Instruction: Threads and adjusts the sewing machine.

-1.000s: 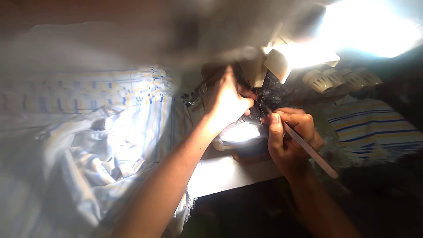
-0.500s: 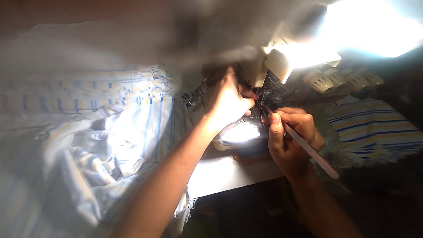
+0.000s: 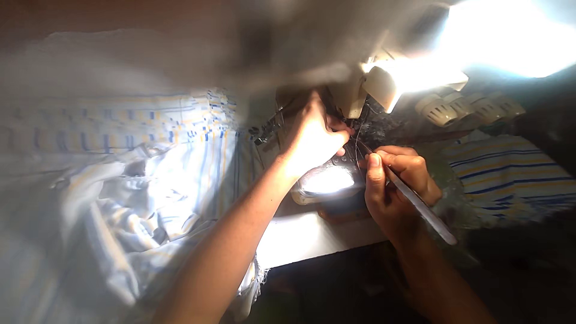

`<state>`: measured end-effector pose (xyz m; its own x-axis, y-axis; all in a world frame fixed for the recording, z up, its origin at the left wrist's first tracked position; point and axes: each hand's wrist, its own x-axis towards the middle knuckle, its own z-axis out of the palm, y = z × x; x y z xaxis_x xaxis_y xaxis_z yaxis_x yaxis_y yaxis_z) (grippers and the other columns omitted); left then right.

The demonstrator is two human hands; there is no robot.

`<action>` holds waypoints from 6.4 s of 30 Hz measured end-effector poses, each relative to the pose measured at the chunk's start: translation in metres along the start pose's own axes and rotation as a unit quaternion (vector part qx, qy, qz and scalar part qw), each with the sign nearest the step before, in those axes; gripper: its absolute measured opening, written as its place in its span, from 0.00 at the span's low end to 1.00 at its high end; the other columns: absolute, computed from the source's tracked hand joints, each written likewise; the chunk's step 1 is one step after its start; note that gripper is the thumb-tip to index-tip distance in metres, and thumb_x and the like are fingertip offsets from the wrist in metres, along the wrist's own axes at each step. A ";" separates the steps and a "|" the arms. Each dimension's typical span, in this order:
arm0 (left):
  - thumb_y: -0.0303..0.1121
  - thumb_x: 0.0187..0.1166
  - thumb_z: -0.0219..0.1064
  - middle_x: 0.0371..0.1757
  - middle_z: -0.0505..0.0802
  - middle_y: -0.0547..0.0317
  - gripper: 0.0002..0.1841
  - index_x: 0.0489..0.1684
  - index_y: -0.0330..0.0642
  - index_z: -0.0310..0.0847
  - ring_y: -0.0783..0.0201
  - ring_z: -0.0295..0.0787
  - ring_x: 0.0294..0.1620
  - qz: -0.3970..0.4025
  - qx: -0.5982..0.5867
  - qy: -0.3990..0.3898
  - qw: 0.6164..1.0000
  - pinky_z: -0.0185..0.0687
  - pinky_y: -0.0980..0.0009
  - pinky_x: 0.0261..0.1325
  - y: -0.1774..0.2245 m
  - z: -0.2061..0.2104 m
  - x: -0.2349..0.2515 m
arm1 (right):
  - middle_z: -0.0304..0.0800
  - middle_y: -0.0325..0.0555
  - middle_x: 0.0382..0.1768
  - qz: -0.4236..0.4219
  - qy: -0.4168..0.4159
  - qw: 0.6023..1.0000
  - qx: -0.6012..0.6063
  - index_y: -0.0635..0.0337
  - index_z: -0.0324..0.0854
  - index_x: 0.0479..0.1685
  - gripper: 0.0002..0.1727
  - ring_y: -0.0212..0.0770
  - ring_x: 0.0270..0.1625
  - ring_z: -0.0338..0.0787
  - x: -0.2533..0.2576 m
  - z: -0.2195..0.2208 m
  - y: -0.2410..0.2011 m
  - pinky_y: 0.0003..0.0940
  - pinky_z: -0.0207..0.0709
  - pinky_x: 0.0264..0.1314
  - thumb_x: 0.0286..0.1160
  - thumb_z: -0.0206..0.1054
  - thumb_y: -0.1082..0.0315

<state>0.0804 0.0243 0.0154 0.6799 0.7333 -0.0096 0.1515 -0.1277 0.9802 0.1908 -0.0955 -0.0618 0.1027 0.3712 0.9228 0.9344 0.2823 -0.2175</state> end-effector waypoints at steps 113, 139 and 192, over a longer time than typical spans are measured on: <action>0.27 0.67 0.75 0.43 0.90 0.44 0.36 0.76 0.32 0.60 0.48 0.89 0.48 0.061 0.316 0.054 0.945 0.82 0.50 0.54 0.004 -0.014 -0.013 | 0.71 0.25 0.12 0.500 -0.031 0.741 0.447 0.49 0.85 0.23 0.16 0.17 0.12 0.63 0.041 -0.029 -0.036 0.11 0.58 0.15 0.75 0.55 0.75; 0.34 0.65 0.76 0.45 0.94 0.48 0.24 0.62 0.44 0.80 0.40 0.88 0.56 0.077 0.507 0.132 0.848 0.81 0.40 0.53 -0.045 -0.111 -0.001 | 0.86 0.27 0.42 0.494 -0.083 0.823 0.267 0.58 0.73 0.72 0.23 0.19 0.24 0.76 0.000 -0.145 -0.021 0.13 0.71 0.24 0.88 0.41 0.61; 0.39 0.81 0.62 0.59 0.91 0.56 0.21 0.63 0.31 0.83 0.82 0.87 0.58 0.160 0.345 -0.012 0.925 0.81 0.83 0.63 -0.014 -0.156 -0.200 | 0.90 0.43 0.36 0.060 -0.305 0.950 0.035 0.58 0.91 0.51 0.18 0.37 0.35 0.89 0.038 -0.104 -0.042 0.33 0.84 0.37 0.82 0.60 0.57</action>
<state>-0.1691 -0.0165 0.0348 0.7838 0.5702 0.2463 0.3557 -0.7371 0.5745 0.1911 -0.1846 0.0157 -0.0286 0.8417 0.5392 0.9012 0.2552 -0.3504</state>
